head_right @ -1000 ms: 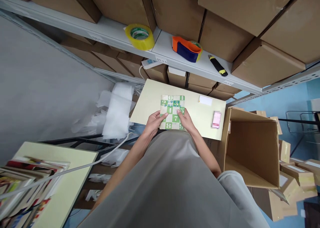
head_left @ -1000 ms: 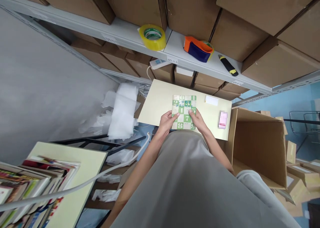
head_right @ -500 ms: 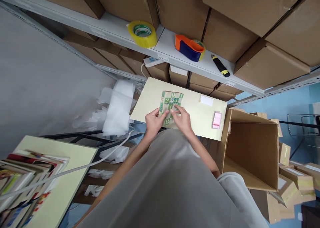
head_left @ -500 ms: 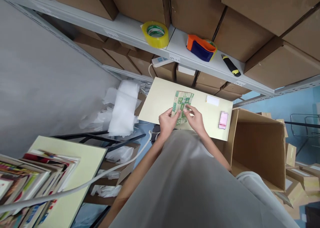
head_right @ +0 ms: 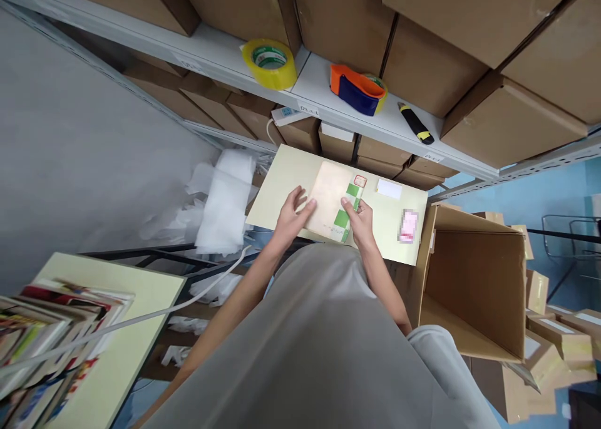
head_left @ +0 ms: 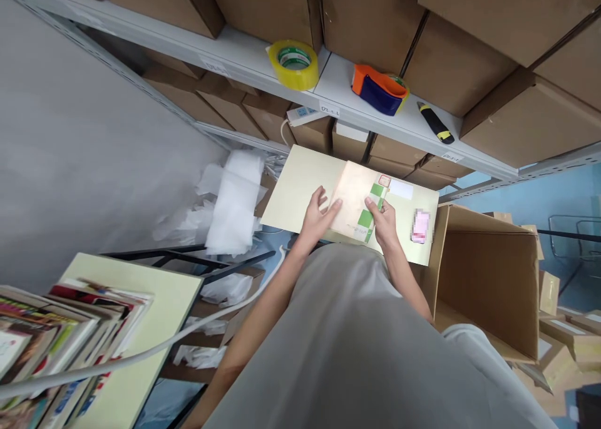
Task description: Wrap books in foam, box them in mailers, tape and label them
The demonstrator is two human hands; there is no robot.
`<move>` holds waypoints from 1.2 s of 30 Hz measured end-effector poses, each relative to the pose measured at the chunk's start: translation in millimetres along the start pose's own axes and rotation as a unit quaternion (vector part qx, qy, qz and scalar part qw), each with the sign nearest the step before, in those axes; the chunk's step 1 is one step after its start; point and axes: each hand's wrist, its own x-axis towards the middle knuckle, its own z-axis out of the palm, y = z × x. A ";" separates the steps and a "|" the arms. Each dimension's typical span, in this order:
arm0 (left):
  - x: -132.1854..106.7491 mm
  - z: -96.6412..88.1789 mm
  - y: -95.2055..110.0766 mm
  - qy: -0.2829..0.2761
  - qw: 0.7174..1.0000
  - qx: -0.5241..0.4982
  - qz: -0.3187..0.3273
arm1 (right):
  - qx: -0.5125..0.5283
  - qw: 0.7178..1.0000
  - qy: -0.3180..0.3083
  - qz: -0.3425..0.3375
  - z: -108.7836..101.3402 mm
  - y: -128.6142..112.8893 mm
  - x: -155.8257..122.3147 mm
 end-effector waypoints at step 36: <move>11.1 -18.6 2.3 -0.045 0.992 -0.084 -0.083 | -0.009 0.988 -0.108 0.112 -8.0 35.4 19.4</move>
